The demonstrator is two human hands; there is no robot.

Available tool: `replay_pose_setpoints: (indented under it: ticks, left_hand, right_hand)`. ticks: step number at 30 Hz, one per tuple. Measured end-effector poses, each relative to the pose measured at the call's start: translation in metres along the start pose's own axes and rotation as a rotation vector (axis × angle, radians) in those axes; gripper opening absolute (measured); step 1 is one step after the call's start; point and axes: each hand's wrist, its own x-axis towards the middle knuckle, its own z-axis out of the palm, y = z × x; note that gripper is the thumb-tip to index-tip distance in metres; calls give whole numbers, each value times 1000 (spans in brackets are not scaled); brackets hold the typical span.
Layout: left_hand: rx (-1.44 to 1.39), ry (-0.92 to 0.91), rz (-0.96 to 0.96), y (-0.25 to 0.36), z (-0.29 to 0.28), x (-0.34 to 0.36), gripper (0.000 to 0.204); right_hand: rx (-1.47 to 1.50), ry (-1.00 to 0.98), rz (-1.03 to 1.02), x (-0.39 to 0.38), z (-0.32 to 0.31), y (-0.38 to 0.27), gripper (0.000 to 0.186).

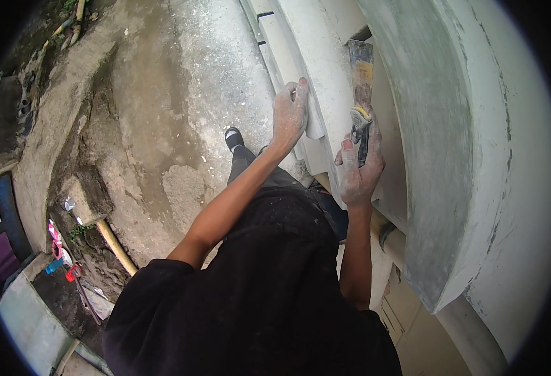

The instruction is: The person is using a metal scraper to apply and smooth out plaster or putty on a concrete architectural feature.

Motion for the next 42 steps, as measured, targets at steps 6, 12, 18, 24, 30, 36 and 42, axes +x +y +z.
replay_pose_setpoints:
  ticks: [6, 12, 18, 24, 30, 36, 42]
  left_hand:
    - [-844, -344, -401, -19, -32, -16, 31]
    - [-1046, -481, -380, -14, -27, -23, 44]
    - [-732, -351, -279, -12, -8, -29, 41]
    - [-302, -20, -208, 20, 26, -43, 33]
    - [-95, 43, -95, 45, 33, -55, 42]
    - [-147, -4, -105, 22, 46, -58, 54]
    - [-493, -55, -131, -3, 59, -37, 66]
  right_hand:
    - [4, -11, 39, -1, -3, 8, 48]
    - [-1, -42, 28, -4, -2, 9, 40]
    - [25, 2, 67, -4, -1, 6, 38]
    - [30, -24, 66, -5, 0, 7, 39]
    - [-110, -37, -57, 0, 0, 5, 46]
    - [-147, -38, 5, -1, -5, 1, 46]
    - [-14, -24, 56, -3, -6, 0, 41]
